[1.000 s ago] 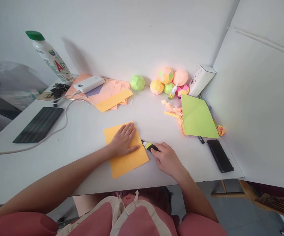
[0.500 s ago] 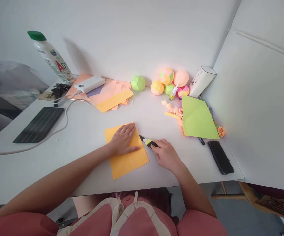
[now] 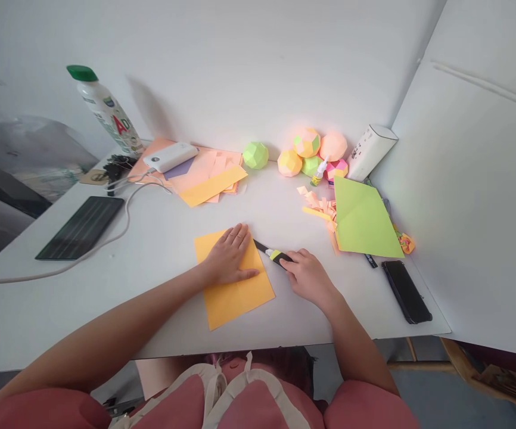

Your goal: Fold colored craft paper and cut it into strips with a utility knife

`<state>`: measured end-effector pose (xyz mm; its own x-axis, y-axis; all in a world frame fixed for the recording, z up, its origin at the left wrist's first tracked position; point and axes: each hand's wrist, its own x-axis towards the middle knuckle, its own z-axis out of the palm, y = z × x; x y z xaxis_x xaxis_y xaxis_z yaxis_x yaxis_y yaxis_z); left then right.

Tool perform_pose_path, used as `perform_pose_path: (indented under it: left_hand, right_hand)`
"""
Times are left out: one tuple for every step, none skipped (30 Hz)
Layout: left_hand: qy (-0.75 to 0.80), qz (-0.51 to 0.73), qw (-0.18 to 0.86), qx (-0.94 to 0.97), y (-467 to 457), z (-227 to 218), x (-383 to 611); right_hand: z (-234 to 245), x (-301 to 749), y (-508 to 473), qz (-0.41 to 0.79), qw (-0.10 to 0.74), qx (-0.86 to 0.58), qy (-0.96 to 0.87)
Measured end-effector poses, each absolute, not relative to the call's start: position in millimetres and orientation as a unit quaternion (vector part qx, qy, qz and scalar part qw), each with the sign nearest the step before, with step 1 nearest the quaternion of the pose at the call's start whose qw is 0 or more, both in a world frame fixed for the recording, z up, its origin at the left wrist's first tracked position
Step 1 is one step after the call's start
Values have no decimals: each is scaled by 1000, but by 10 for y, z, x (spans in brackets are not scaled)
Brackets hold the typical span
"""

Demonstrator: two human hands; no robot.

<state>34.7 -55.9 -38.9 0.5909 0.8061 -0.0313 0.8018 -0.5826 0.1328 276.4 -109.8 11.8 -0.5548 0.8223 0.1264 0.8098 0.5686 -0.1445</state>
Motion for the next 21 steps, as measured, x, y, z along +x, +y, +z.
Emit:
perform_pose_path:
  left_hand:
    - [450, 18, 66, 890, -559, -389, 347]
    - [449, 20, 65, 891, -559, -391, 346]
    - [449, 21, 64, 891, -560, -395, 344]
    - [450, 23, 63, 891, -560, -400, 342]
    - [451, 25, 62, 890, -561, -407, 340]
    - [453, 28, 61, 889, -561, -415, 338]
    - [454, 31, 61, 888, -561, -421, 337]
    - [455, 34, 61, 888, -562, -426, 337]
    - [455, 37, 59, 888, -562, -429, 337]
    - [453, 37, 58, 889, -563, -429, 338]
    - [452, 35, 56, 890, -563, -427, 339]
    - [451, 32, 54, 890, -564, -424, 341]
    - [451, 29, 53, 890, -564, -421, 343]
    - [452, 26, 52, 890, -564, -418, 344]
    - [453, 24, 52, 890, -563, -415, 344]
    - [454, 24, 53, 889, -562, -415, 345]
    - [455, 25, 54, 888, -561, -416, 344]
    - [455, 27, 56, 888, -560, -417, 344]
    - [454, 29, 58, 889, -559, -420, 343]
    - [453, 30, 60, 889, -558, -423, 341]
    - [451, 30, 61, 890, -557, -425, 340]
  right_hand:
    - [118, 2768, -1091, 33, 90, -467, -879]
    - [118, 2767, -1081, 33, 89, -469, -878]
    - [117, 2759, -1069, 35, 85, -468, -879]
    - [114, 2747, -1053, 36, 80, -466, -881]
    - [111, 2734, -1035, 38, 73, -463, -883]
    - [107, 2724, -1017, 39, 67, -460, -884]
    - [103, 2718, -1000, 40, 63, -460, -885]
    - [100, 2716, -985, 41, 62, -462, -884]
    - [96, 2717, -973, 41, 62, -466, -881]
    - [93, 2718, -961, 40, 64, -471, -879]
    - [91, 2716, -948, 38, 65, -476, -876]
    - [88, 2709, -935, 36, 64, -480, -874]
    - [86, 2698, -918, 33, 61, -482, -874]
    - [83, 2683, -900, 30, 57, -483, -874]
    - [81, 2667, -880, 27, 53, -482, -874]
    - [77, 2653, -860, 26, 50, -481, -875]
    - [73, 2643, -842, 26, 50, -480, -876]
    - [68, 2636, -826, 27, 52, -479, -876]
    - [61, 2633, -813, 28, 55, -479, -876]
    - [54, 2631, -803, 28, 58, -479, -876]
    - [46, 2629, -794, 27, 62, -479, -875]
